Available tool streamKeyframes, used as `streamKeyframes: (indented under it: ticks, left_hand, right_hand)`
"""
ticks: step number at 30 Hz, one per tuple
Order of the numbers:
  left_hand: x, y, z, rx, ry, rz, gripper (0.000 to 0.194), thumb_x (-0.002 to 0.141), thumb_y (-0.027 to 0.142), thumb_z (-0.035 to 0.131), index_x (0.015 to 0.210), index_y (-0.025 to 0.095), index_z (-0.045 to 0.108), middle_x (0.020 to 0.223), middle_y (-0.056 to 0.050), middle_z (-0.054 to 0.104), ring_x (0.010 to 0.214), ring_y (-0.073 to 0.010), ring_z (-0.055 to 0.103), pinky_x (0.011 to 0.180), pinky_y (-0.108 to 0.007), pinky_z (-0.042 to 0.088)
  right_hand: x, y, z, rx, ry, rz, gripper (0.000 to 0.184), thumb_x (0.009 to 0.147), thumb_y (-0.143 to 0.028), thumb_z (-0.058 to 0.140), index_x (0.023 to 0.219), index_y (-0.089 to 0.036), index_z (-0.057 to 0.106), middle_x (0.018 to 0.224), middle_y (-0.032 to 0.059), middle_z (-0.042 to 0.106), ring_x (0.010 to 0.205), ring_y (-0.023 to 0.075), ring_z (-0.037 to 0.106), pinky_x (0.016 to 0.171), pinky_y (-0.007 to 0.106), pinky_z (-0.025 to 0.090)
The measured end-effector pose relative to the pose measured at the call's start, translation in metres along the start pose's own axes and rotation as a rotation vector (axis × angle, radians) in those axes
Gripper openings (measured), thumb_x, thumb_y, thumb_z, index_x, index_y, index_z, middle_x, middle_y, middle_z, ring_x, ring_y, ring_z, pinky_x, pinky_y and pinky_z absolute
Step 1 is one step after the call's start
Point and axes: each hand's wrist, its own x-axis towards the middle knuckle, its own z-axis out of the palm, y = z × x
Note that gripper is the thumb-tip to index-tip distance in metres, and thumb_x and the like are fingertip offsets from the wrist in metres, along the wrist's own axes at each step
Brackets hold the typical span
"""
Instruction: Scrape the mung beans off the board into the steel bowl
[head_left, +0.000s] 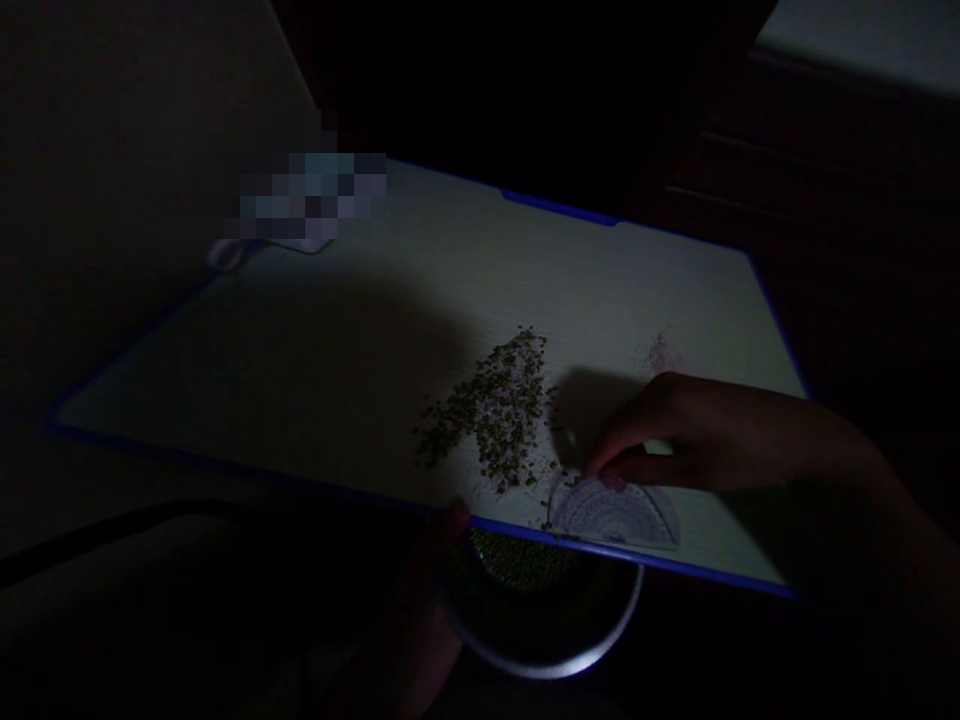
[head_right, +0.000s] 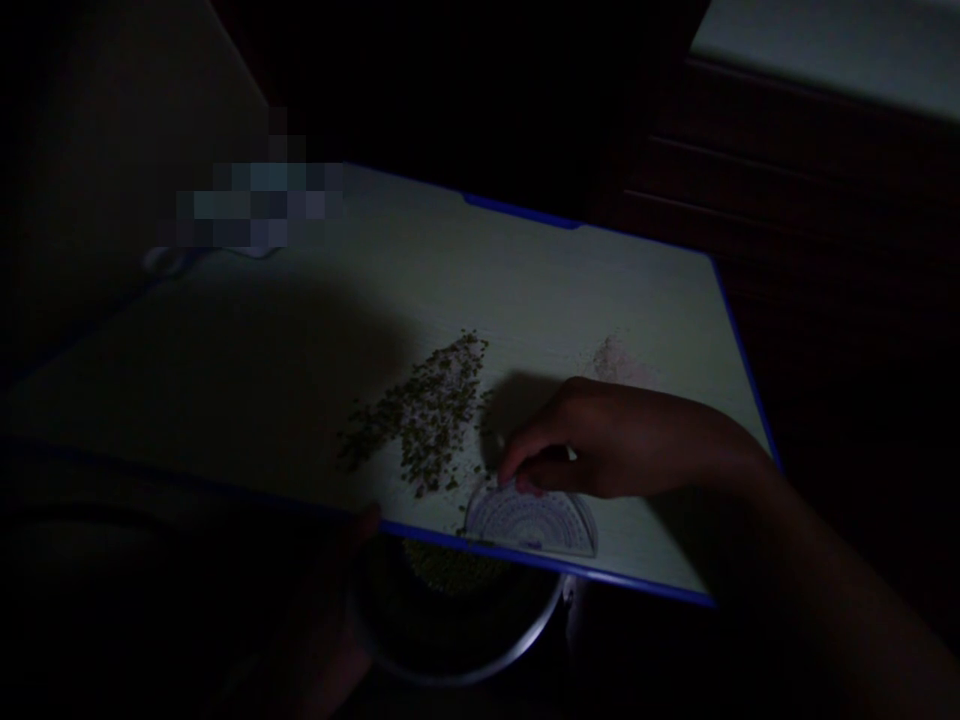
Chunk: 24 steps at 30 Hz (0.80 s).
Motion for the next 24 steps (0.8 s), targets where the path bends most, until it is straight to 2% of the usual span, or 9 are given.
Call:
streamKeyframes:
  ticks: [4, 7, 11, 16, 22, 24]
  left_hand:
    - [-0.0006, -0.0001, -0.0007, -0.012, -0.013, -0.034, 0.022, 0.076, 0.046, 0.092, 0.088, 0.029, 0.087, 0.09, 0.001, 0.089, 0.127, -0.0331, 0.073, 0.125, -0.046, 0.039]
    - [-0.0003, -0.0013, -0.0009, 0.005, 0.043, -0.019, 0.024, 0.078, 0.047, 0.09, 0.09, 0.026, 0.087, 0.102, -0.002, 0.089, 0.13, -0.0341, 0.071, 0.126, -0.048, 0.038]
    - [0.0008, -0.0012, -0.0005, 0.008, -0.004, -0.016, 0.027, 0.076, 0.048, 0.091, 0.09, 0.026, 0.086, 0.116, -0.003, 0.087, 0.133, -0.0335, 0.069, 0.124, -0.046, 0.04]
    - [-0.0008, 0.0003, 0.0029, -0.015, -0.015, -0.029, 0.022, 0.075, 0.045, 0.092, 0.085, 0.025, 0.087, 0.094, -0.002, 0.089, 0.129, -0.0333, 0.072, 0.125, -0.045, 0.04]
    - [0.0013, -0.0026, 0.0008, -0.042, 0.005, -0.003, 0.025, 0.067, 0.047, 0.096, 0.082, 0.028, 0.086, 0.098, -0.001, 0.089, 0.13, -0.0368, 0.071, 0.124, -0.049, 0.042]
    - [0.0027, -0.003, -0.0009, -0.025, -0.007, -0.006, 0.022, 0.07, 0.045, 0.095, 0.08, 0.028, 0.086, 0.103, -0.001, 0.089, 0.131, -0.0364, 0.07, 0.123, -0.048, 0.042]
  right_hand:
    - [0.0008, 0.0013, 0.0013, 0.054, -0.036, 0.01, 0.027, 0.103, -0.036, 0.065, 0.118, -0.022, 0.082, 0.104, 0.0038, 0.086, 0.089, 0.0156, 0.081, 0.079, 0.026, 0.057]
    - [0.0, 0.0018, 0.0017, 0.085, -0.056, 0.018, 0.026, 0.102, -0.035, 0.066, 0.118, -0.023, 0.082, 0.104, 0.0034, 0.086, 0.089, 0.0154, 0.081, 0.078, 0.025, 0.057]
    - [-0.0017, 0.0009, -0.0002, 0.071, -0.002, 0.012, 0.027, 0.102, -0.039, 0.066, 0.116, -0.024, 0.083, 0.104, 0.0028, 0.086, 0.089, 0.0161, 0.081, 0.078, 0.026, 0.058]
    - [-0.0011, -0.0019, -0.0025, 0.041, 0.069, -0.009, 0.026, 0.102, -0.039, 0.066, 0.113, -0.025, 0.084, 0.097, 0.0019, 0.086, 0.083, 0.0153, 0.08, 0.074, 0.026, 0.057]
    - [0.0051, -0.0025, 0.0032, 0.048, 0.04, -0.064, 0.024, 0.102, -0.03, 0.065, 0.117, -0.022, 0.082, 0.105, 0.0046, 0.086, 0.09, 0.015, 0.081, 0.079, 0.026, 0.057]
    - [0.0063, -0.0026, 0.0046, 0.052, 0.033, -0.081, 0.024, 0.102, -0.029, 0.065, 0.117, -0.021, 0.082, 0.105, 0.0051, 0.086, 0.09, 0.0144, 0.08, 0.08, 0.025, 0.057]
